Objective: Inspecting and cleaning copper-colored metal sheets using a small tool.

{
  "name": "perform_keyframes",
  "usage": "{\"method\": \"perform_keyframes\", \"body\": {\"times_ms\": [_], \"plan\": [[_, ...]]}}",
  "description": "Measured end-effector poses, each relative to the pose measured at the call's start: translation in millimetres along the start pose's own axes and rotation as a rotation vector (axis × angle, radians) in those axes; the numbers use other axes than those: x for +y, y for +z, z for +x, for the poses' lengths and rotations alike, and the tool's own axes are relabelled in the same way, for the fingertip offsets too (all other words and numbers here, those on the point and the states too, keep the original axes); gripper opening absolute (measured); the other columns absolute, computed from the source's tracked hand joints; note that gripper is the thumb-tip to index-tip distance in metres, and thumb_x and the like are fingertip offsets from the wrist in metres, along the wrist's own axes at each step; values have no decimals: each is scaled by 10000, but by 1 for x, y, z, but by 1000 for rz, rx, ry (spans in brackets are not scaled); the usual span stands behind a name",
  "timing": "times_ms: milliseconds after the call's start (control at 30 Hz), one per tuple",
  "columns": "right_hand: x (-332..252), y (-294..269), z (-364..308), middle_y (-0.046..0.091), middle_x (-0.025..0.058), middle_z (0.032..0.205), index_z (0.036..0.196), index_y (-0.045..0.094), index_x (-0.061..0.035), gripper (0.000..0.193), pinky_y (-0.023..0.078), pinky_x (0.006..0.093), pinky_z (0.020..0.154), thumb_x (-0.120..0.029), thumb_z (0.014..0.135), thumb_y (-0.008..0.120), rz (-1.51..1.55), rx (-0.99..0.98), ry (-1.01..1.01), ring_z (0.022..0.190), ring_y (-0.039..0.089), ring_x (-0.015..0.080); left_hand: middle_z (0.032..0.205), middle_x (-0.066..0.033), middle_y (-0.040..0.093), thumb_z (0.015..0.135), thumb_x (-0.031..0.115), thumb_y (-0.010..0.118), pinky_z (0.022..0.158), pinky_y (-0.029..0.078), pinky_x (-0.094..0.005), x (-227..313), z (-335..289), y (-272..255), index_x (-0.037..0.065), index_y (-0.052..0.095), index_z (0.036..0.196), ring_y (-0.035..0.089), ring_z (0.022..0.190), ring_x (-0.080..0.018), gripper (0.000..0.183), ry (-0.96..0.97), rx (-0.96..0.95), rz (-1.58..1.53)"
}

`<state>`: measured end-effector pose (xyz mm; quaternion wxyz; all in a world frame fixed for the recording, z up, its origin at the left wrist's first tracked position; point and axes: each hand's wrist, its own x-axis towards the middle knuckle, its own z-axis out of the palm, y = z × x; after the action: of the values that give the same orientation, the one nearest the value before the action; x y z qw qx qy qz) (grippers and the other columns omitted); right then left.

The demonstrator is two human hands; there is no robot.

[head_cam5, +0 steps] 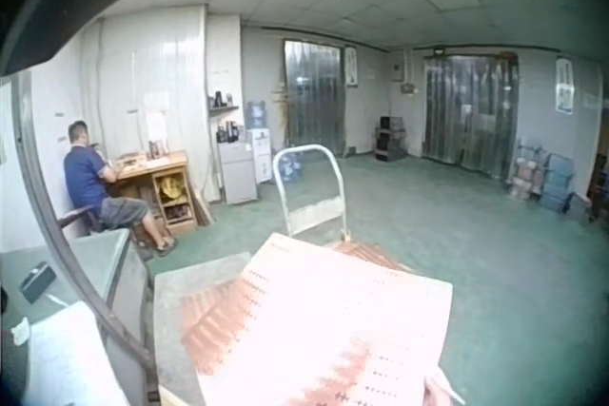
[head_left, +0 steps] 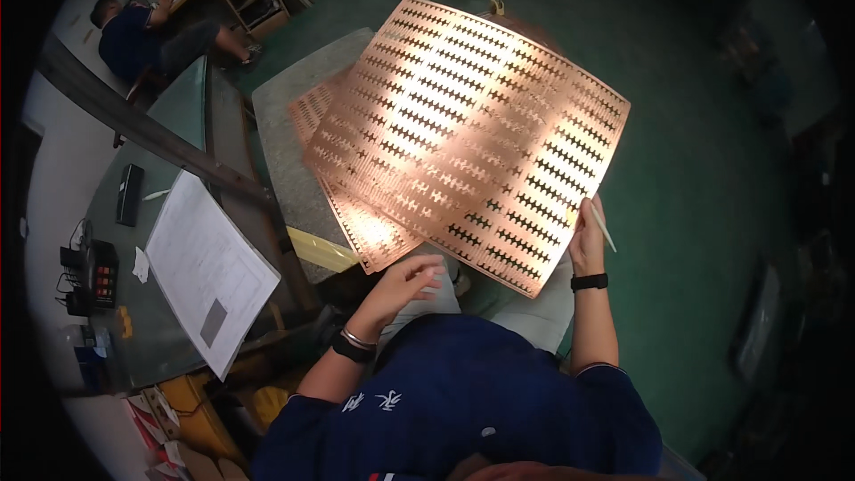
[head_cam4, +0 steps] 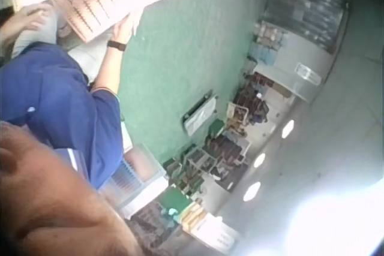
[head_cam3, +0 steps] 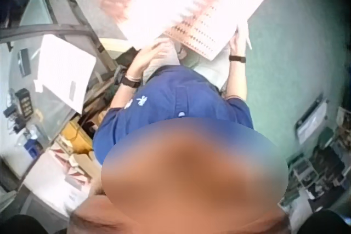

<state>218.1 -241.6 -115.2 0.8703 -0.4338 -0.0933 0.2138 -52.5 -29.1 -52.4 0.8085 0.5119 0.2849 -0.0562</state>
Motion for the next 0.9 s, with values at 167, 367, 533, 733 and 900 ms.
{"method": "perform_keyframes", "body": {"times_ms": [167,367,533,733,900], "plan": [[-73,-27,-12,537,79,1194,1274,414,-10,401,452,294,899,-203,931,491,-89,124,-155,1074,532,164,1046,-104,579,937,173,476,750,509,-279,59,-7,-33,-8,516,1121,591,892,-162,261,629,280,-82],[-119,-53,-28,552,81,1166,1250,442,-15,367,469,310,873,-191,931,488,-127,208,-249,1048,549,171,1060,-83,567,949,179,457,827,474,-288,94,17,-75,2,518,1111,563,955,-160,248,813,512,-128],[-126,-79,-29,582,83,1115,1177,489,-10,303,471,305,864,-184,930,488,-180,176,-281,1025,563,170,1151,-116,526,953,212,452,915,421,-311,107,60,-58,-14,470,1187,504,1075,-185,326,653,201,-120],[-130,-65,-34,588,93,1106,1168,495,0,315,468,299,861,-193,920,504,-238,189,-278,1005,572,166,1014,-58,604,927,199,514,812,448,-261,104,87,-56,14,560,1074,558,911,-120,241,507,43,-158],[-134,-65,-31,600,84,1081,1133,526,6,292,453,271,857,-186,915,510,-329,247,-281,985,568,140,927,-20,622,896,161,562,781,450,-251,101,90,-51,45,591,1007,564,862,-106,163,580,183,-120]]}}
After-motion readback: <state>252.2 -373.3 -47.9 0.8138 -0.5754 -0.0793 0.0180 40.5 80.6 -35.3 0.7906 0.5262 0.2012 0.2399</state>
